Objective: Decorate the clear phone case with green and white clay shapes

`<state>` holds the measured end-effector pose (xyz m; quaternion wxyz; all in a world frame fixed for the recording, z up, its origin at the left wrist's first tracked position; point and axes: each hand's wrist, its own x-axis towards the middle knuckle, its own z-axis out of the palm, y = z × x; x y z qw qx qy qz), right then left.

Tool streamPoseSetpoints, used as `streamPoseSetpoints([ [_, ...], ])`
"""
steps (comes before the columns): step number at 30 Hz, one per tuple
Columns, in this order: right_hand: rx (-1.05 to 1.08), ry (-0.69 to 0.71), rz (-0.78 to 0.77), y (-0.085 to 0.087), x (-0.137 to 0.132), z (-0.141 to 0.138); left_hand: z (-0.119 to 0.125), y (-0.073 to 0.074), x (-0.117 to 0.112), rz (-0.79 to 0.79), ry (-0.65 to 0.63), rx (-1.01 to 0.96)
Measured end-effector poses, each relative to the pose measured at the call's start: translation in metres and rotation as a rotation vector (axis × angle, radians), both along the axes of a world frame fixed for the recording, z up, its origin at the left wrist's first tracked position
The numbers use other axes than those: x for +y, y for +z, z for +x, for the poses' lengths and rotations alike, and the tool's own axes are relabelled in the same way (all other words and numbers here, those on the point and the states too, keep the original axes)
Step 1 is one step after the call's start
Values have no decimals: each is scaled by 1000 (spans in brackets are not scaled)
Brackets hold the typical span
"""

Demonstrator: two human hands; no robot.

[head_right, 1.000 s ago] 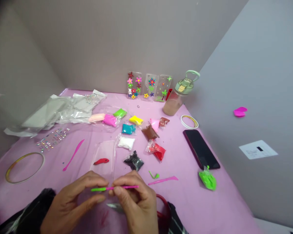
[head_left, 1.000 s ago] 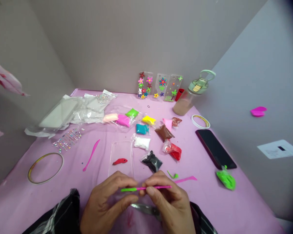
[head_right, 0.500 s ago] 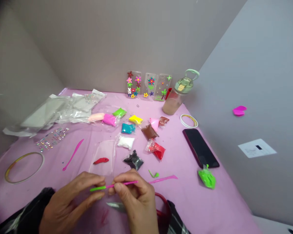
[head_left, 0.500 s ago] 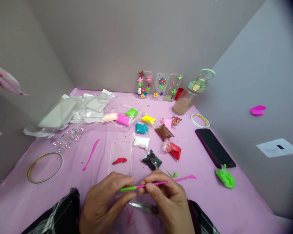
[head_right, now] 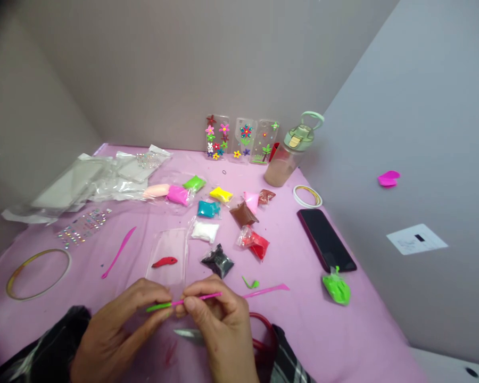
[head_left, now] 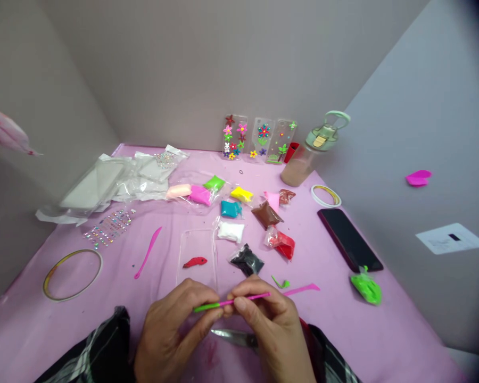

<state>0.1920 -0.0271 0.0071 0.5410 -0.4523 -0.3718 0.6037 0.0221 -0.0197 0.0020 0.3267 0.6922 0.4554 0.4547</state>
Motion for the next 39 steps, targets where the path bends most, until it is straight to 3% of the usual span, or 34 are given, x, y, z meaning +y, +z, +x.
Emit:
streamPoseSetpoints([
  [10,-56,-66,37,-5,-1,3,-6,-4,0,-41,12,8],
  [14,-86,-73,48,-5,1,5,-8,-6,0,-35,-45,9],
  [19,-60,-70,69,-9,1,6,-9,-10,1,-8,5,5],
  [29,-41,-92,57,-13,1,8,-11,-11,1,-193,26,-8],
  [34,-35,-100,46,-10,-1,6,-10,-12,2,-137,39,3],
  [39,-51,-93,47,-7,1,6,-12,-13,0,-80,-25,10],
])
